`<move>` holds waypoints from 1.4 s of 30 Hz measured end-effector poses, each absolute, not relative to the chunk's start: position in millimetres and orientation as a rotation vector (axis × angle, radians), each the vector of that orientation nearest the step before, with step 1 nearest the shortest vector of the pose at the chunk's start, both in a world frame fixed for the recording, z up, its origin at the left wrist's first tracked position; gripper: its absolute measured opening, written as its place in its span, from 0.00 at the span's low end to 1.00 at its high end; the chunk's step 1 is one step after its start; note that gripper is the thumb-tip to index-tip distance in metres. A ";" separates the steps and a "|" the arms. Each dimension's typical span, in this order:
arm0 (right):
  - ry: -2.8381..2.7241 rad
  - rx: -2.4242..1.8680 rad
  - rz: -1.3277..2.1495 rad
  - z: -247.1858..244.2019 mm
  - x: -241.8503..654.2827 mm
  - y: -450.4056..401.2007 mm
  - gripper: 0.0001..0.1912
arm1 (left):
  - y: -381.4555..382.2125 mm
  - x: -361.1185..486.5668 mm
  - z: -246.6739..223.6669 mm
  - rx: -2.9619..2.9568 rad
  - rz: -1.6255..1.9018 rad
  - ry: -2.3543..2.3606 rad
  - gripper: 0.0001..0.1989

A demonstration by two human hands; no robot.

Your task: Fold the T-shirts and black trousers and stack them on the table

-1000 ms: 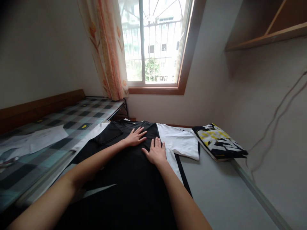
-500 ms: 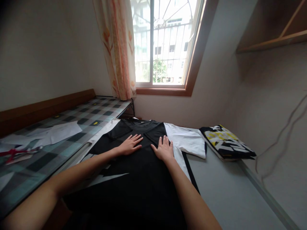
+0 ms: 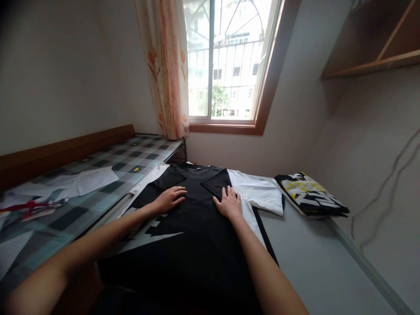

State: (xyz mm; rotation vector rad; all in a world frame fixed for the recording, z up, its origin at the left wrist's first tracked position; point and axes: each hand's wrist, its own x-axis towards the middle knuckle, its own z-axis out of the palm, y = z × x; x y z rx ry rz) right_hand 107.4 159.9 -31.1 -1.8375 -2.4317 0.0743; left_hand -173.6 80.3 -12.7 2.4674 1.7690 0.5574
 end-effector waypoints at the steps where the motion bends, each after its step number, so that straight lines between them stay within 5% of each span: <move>1: -2.426 -1.837 0.072 -31.2 107.5 160.2 0.41 | 81.6 -181.3 -10.2 2.445 0.619 1.831 0.19; 5: -2.402 -1.827 0.064 -31.9 107.9 160.6 0.40 | 91.9 -218.7 -9.5 2.299 0.688 2.237 0.20; 9: -2.413 -1.811 0.052 -32.8 108.7 160.3 0.40 | 99.8 -248.2 -22.2 2.066 0.356 2.431 0.28; 15: -2.430 -1.837 0.052 -32.9 108.1 161.6 0.40 | 101.3 -250.0 -29.2 2.020 0.279 2.439 0.29; 28: -2.323 -1.728 -0.071 -26.8 107.4 152.4 0.31 | 81.2 -280.1 -2.7 1.703 0.812 2.434 0.14; 36: -2.342 -1.453 -0.447 -11.6 97.5 117.7 0.19 | 39.7 -288.4 13.9 1.477 0.771 2.381 0.22; 42: -2.440 -1.178 -0.346 -2.3 46.1 73.1 0.17 | -3.0 -290.9 26.7 1.106 0.731 2.145 0.28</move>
